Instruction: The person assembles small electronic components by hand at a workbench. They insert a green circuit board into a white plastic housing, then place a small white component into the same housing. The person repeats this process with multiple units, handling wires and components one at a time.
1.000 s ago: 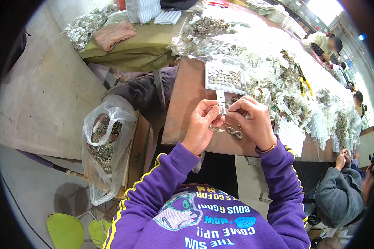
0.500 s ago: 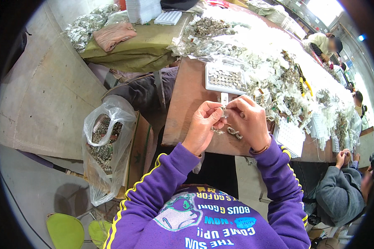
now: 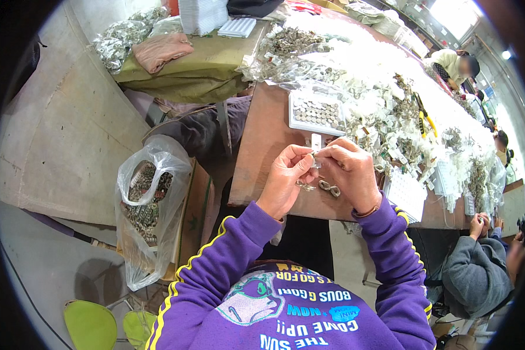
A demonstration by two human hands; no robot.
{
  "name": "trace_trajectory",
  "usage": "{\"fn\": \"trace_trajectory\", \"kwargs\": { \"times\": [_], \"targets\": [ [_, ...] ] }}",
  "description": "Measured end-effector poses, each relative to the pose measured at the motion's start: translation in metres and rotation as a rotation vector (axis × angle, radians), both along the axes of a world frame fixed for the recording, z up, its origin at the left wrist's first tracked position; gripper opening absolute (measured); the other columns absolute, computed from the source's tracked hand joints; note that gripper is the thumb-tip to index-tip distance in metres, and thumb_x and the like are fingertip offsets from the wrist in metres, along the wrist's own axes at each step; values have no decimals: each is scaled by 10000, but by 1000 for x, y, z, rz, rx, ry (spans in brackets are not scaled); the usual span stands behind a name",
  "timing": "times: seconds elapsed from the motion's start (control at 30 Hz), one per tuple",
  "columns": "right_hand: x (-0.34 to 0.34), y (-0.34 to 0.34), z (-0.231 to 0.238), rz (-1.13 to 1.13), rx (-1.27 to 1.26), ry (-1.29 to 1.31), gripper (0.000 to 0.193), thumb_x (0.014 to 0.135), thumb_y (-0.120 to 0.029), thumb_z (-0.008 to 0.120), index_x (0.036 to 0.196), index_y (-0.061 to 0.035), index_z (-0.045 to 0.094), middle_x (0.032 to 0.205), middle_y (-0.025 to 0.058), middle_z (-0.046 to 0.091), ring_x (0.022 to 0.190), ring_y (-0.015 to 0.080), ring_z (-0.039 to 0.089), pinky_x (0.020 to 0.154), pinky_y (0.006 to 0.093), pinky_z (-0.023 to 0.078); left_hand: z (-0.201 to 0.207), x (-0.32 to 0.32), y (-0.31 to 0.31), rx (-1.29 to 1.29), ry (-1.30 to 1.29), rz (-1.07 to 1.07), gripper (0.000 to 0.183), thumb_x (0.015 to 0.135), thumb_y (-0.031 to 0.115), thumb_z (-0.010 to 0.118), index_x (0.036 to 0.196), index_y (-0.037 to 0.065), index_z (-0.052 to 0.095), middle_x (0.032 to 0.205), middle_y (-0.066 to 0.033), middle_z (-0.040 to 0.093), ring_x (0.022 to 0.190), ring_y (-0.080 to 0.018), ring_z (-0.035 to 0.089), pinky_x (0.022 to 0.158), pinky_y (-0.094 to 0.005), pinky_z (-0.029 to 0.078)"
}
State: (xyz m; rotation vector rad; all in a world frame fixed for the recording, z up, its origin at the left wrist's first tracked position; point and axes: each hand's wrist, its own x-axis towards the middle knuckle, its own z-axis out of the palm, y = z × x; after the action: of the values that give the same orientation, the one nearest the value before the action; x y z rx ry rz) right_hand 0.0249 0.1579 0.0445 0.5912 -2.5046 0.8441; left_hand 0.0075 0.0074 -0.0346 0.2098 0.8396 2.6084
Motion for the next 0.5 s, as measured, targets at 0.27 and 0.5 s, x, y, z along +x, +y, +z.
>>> {"fn": "trace_trajectory", "kwargs": {
  "times": [0.27, 0.5],
  "targets": [
    [3, -3, -5, -9, -21, 55, 136, 770, -42, 745, 900, -70, 713, 804, 81, 643, 690, 237, 668, 604, 319, 535, -1, -1, 1, 48, -41, 18, 124, 979, 101, 613, 1086, 44, 589, 859, -26, 628, 744, -97, 598, 648, -222, 469],
    [3, -1, 0, -1, -27, -1, 131, 784, -43, 738, 910, -69, 713, 802, 82, 640, 688, 239, 668, 604, 323, 534, 0, 0, 1, 32, -51, 13, 124, 979, 100, 613, 1087, 46, 589, 876, -28, 633, 751, -97, 602, 651, -223, 475]
  ]
}}
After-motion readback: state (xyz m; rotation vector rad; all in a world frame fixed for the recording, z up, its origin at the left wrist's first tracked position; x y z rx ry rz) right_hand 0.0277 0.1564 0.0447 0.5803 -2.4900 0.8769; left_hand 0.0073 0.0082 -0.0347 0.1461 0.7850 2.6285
